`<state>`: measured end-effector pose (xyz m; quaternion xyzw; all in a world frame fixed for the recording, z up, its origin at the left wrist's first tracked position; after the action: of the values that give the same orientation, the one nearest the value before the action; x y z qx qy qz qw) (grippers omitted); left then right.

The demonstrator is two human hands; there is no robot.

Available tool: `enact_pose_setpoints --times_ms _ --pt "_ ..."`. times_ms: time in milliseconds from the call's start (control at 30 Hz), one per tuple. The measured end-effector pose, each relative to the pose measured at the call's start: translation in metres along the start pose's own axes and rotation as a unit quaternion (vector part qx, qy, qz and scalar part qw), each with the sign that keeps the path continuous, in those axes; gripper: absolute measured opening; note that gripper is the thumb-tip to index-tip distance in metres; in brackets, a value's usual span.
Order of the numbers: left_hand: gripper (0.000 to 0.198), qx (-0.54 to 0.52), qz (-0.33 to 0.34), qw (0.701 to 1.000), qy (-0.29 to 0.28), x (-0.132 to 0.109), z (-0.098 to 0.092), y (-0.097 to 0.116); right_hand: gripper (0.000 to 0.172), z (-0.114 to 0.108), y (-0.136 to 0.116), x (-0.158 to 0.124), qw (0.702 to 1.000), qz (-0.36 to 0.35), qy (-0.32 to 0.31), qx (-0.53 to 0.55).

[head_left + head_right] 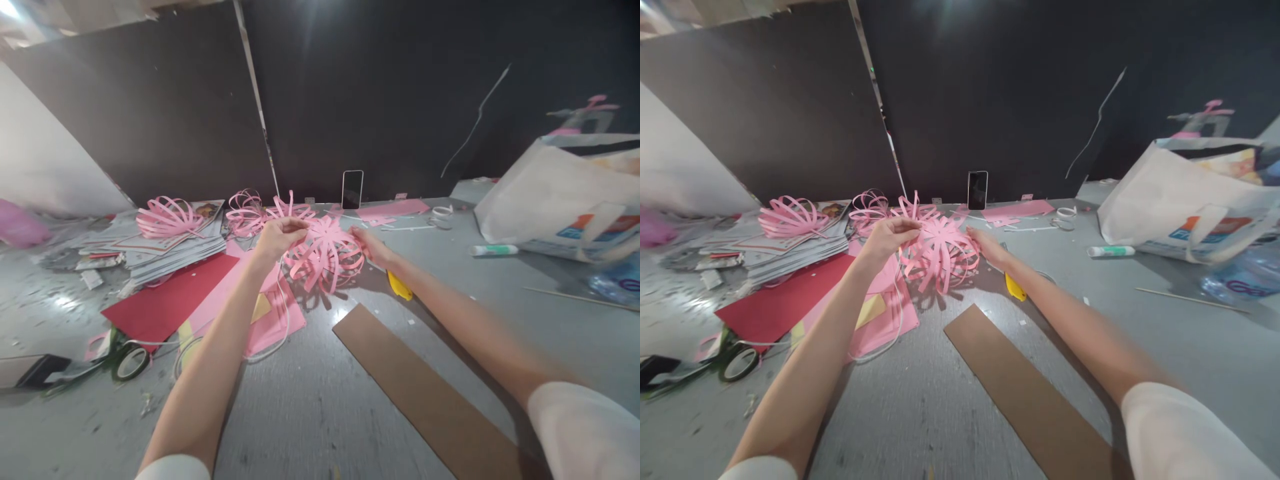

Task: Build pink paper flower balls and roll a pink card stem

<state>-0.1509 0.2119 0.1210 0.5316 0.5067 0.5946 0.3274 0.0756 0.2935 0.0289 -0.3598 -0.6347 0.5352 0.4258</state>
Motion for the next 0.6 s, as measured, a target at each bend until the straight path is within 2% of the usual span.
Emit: enact_pose_setpoints --times_ms 133,300,600 --pt "0.016 0.023 0.007 1.000 0.006 0.000 -0.002 -0.003 0.056 -0.017 -0.008 0.004 0.996 -0.047 0.078 -0.009" --pt "0.016 0.048 -0.004 0.999 0.004 -0.001 -0.001 -0.008 0.042 -0.022 -0.008 0.006 0.994 -0.057 0.091 -0.021" --pt "0.016 0.076 0.030 0.996 0.030 0.004 -0.005 -0.019 0.057 -0.038 0.004 0.011 0.987 -0.040 0.149 -0.048"
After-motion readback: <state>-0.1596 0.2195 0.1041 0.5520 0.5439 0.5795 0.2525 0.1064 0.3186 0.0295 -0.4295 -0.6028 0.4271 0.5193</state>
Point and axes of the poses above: each hand's wrist, its own x-axis towards the middle knuckle, its own z-axis out of the palm, y = z × x, the point moved 9 cm from there along x, towards the middle knuckle, and after that the axes turned 11 degrees about y, right-handed, at the moved point
